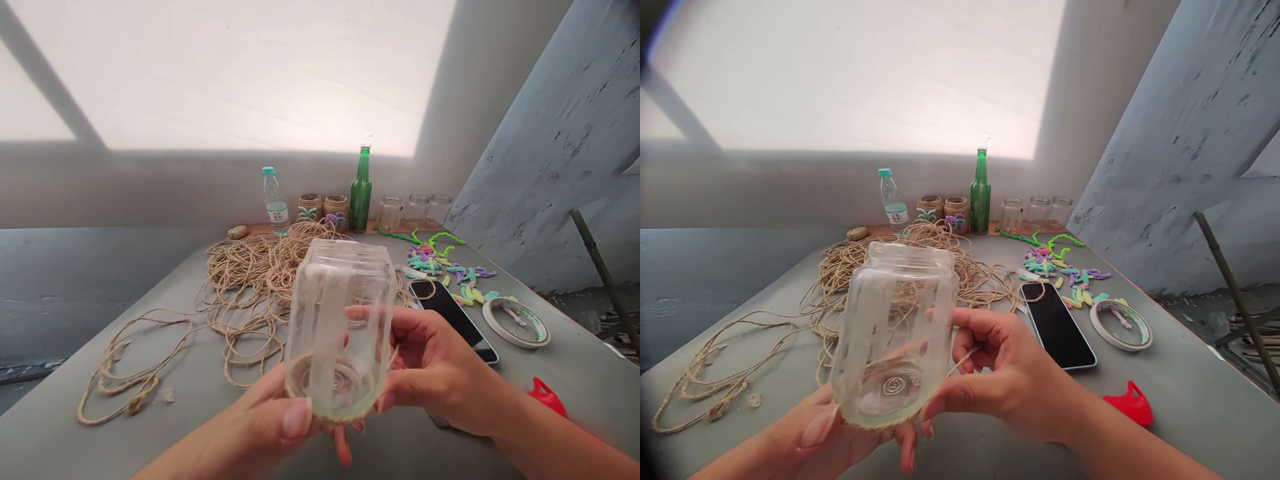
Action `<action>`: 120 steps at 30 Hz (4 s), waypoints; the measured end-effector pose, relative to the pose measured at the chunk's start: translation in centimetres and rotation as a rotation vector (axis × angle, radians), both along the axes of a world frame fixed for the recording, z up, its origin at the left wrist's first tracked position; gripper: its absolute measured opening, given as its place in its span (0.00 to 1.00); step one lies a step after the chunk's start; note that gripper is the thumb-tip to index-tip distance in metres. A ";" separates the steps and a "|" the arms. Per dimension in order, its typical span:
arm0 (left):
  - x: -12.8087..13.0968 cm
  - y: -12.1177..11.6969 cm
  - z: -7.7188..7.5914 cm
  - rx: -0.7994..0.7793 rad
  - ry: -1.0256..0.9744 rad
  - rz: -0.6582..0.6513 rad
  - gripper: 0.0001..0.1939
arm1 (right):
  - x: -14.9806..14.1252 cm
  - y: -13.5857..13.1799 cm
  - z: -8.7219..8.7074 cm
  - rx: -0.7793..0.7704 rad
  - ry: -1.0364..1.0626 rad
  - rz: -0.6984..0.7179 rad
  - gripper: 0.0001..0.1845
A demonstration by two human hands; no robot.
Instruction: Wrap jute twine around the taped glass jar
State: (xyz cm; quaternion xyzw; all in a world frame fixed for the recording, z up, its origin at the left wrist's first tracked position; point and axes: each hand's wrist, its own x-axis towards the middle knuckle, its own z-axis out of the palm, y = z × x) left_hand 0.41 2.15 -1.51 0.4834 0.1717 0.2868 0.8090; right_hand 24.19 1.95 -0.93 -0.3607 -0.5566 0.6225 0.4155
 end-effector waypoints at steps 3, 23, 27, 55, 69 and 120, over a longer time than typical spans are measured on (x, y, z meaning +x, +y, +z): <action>0.1 -0.2 0.0 0.030 -0.036 0.127 0.32 | 0.2 0.1 0.0 -0.087 0.045 0.017 0.43; 1.3 -1.5 0.6 -0.037 0.112 0.478 0.36 | -1.1 -0.9 0.3 -0.049 -0.074 -0.192 0.39; 0.9 -1.8 0.3 -0.062 0.078 0.448 0.40 | -1.0 -0.9 0.6 -0.041 -0.042 -0.170 0.41; 1.0 -1.9 0.1 -0.188 -0.210 0.361 0.23 | -1.3 -1.3 0.8 -0.167 0.066 -0.202 0.33; 0.7 -2.2 0.1 -0.215 -0.246 0.156 0.27 | -0.9 -1.6 0.3 -0.121 0.107 -0.071 0.40; 0.3 -1.3 2.1 -0.334 -0.002 0.529 0.39 | -0.4 -1.4 1.6 0.605 -0.315 -0.253 0.04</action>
